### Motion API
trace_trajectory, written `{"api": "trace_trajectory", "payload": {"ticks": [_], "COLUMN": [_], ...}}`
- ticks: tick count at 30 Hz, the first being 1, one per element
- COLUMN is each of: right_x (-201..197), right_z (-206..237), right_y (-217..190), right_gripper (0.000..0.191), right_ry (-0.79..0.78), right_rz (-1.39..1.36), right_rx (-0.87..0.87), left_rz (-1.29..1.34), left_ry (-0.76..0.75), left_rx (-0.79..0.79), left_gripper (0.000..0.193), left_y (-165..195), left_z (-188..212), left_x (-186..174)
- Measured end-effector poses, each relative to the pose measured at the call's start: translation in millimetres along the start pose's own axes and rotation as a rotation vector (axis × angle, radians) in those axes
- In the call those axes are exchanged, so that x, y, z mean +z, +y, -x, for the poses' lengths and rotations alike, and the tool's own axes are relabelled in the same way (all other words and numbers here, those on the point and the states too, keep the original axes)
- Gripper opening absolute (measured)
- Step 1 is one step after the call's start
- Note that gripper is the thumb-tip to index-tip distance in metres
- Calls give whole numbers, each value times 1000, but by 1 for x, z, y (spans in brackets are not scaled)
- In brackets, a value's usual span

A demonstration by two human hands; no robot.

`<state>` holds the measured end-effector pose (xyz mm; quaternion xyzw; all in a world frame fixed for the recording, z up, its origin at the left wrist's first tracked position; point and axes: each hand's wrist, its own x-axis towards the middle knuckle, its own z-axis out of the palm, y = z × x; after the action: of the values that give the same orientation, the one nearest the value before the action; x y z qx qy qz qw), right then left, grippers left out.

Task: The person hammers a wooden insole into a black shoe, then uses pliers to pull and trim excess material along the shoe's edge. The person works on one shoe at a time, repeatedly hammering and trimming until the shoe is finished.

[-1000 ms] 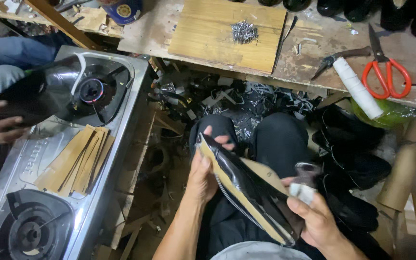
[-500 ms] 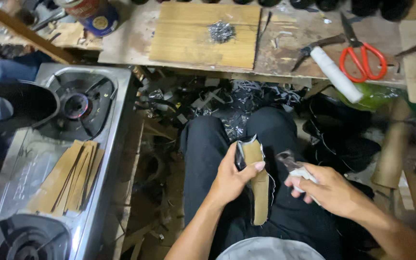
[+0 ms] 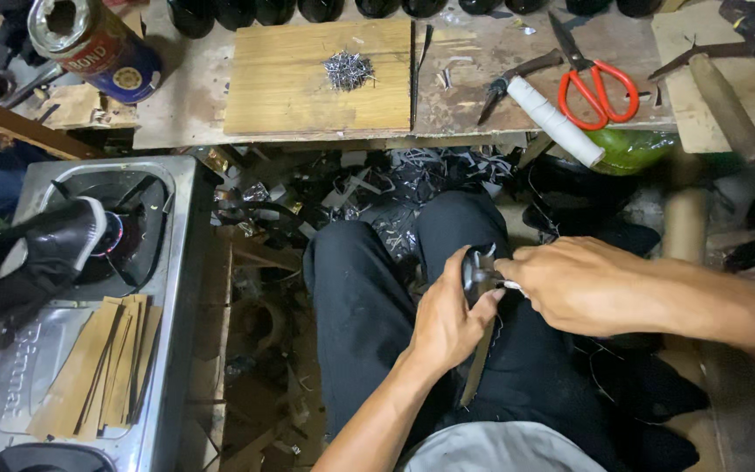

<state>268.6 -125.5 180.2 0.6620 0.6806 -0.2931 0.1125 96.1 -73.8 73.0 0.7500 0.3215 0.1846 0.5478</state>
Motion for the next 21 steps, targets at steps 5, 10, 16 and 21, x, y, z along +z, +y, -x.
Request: {"api": "trace_trajectory", "payload": {"ticks": [5,10,16,21], "right_x": [14,68,109,84], "right_z": [-1,-7,0,-2], "right_y": [5,7,17,42], "right_gripper": [53,54,50,25], "right_ry": [27,395,535,26], "right_rz": [90,137,-175,-660], "right_rx": [19,-52,37,296], "left_rz": [24,779,460,283], "left_ry": [-27,-311,-181,-150], "left_rx": [55,-1,37,-56], "left_gripper": [73,69,56,59], "left_y": [-24,-69,-67,-37], "left_z": [-3,-14,-15,-7], "left_x": [4,-11,0,2]}}
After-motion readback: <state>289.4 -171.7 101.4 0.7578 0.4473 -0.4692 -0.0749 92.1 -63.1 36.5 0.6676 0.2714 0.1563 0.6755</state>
